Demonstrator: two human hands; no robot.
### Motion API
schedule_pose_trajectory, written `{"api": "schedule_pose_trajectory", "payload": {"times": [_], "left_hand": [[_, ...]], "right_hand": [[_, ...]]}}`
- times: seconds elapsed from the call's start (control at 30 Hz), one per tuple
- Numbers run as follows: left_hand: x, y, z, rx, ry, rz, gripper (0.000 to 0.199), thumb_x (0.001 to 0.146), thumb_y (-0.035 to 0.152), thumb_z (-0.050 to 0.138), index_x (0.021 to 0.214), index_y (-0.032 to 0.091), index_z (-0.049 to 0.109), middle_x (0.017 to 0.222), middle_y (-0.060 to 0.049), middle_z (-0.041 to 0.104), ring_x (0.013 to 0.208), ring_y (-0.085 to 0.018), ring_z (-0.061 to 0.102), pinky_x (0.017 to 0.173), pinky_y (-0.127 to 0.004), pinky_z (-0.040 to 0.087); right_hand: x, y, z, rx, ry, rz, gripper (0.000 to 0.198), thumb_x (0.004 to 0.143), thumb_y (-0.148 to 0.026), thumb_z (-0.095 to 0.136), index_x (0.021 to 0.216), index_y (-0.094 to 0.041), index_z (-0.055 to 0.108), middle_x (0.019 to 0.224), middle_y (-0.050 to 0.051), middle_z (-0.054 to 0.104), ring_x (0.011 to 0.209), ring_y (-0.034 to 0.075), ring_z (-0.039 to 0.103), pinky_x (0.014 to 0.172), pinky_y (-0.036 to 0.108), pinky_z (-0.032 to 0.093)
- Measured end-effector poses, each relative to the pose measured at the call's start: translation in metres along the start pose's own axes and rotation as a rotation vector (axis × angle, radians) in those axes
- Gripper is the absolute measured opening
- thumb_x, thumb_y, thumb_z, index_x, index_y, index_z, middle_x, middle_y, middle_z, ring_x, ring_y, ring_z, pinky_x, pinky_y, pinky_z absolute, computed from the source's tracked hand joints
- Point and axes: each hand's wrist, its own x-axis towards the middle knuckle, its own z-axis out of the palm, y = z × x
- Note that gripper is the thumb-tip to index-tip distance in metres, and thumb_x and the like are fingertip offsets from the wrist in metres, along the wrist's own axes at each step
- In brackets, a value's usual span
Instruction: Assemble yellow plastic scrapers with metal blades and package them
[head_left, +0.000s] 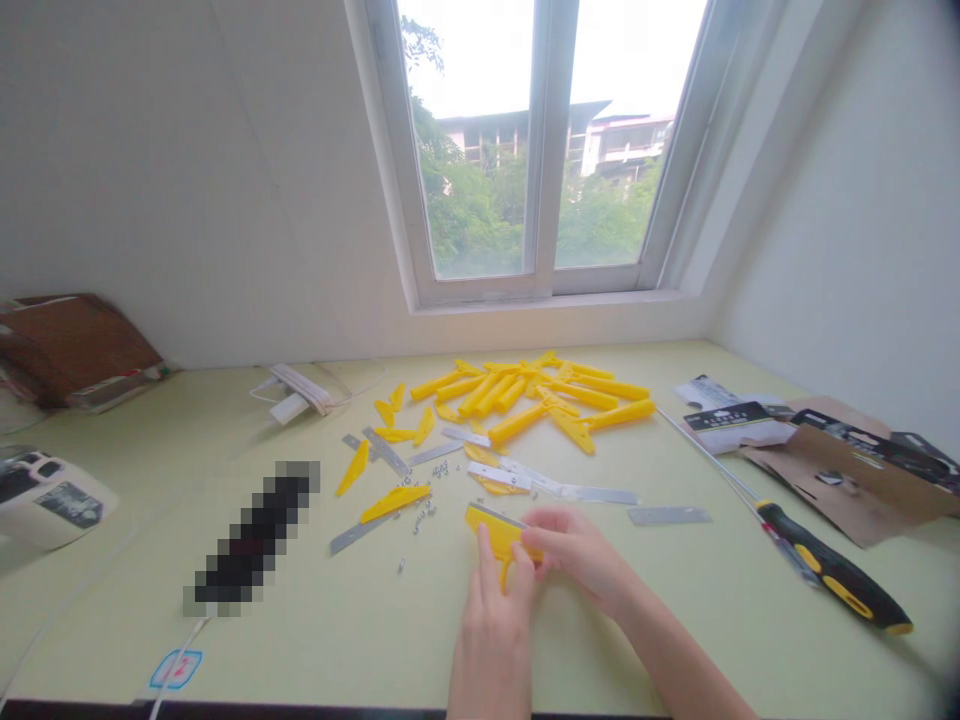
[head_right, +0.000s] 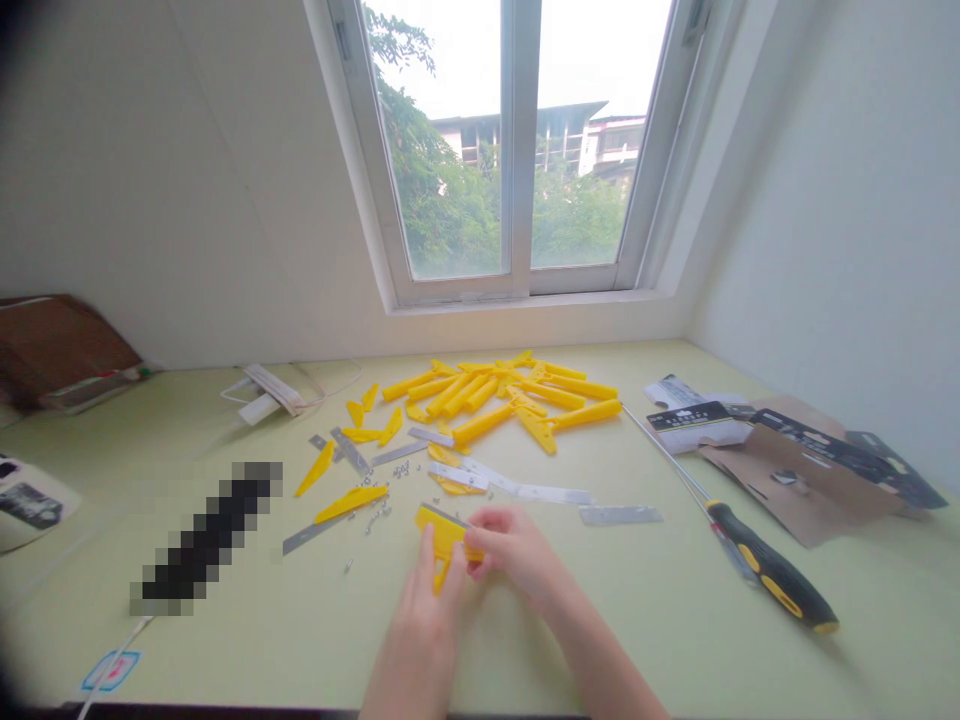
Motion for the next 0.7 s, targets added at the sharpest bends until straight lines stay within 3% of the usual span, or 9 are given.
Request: {"api": "schedule_pose_trajectory", "payload": {"times": [0.5,0.7], "left_hand": [[0.005,0.001,-0.006,0.011,-0.107,-0.019,0.054,0.078,-0.003,0.028,0.118,0.021,0.056,0.135,-0.018,0.042,0.099,-0.026,0.06,0.077,-0.035,0.05],[0.01,-0.003,-0.01,-0.069,-0.18,-0.038,0.049,0.081,0.004,0.03,0.119,0.023,0.054,0.135,-0.016,0.043,0.102,-0.025,0.058,0.083,-0.037,0.046]], "right_hand": [[-0.002,-0.005,0.003,-0.06,0.021,-0.015,0.008,0.065,-0.02,0.06,0.061,-0.012,0.061,0.058,0.001,0.061,0.052,0.01,0.053,0.049,0.02,0.04],[-0.001,-0.006,0.002,-0.08,0.042,-0.01,0.012,0.068,-0.024,0.061,0.063,-0.012,0.062,0.06,0.001,0.061,0.052,0.009,0.054,0.05,0.019,0.041]]}}
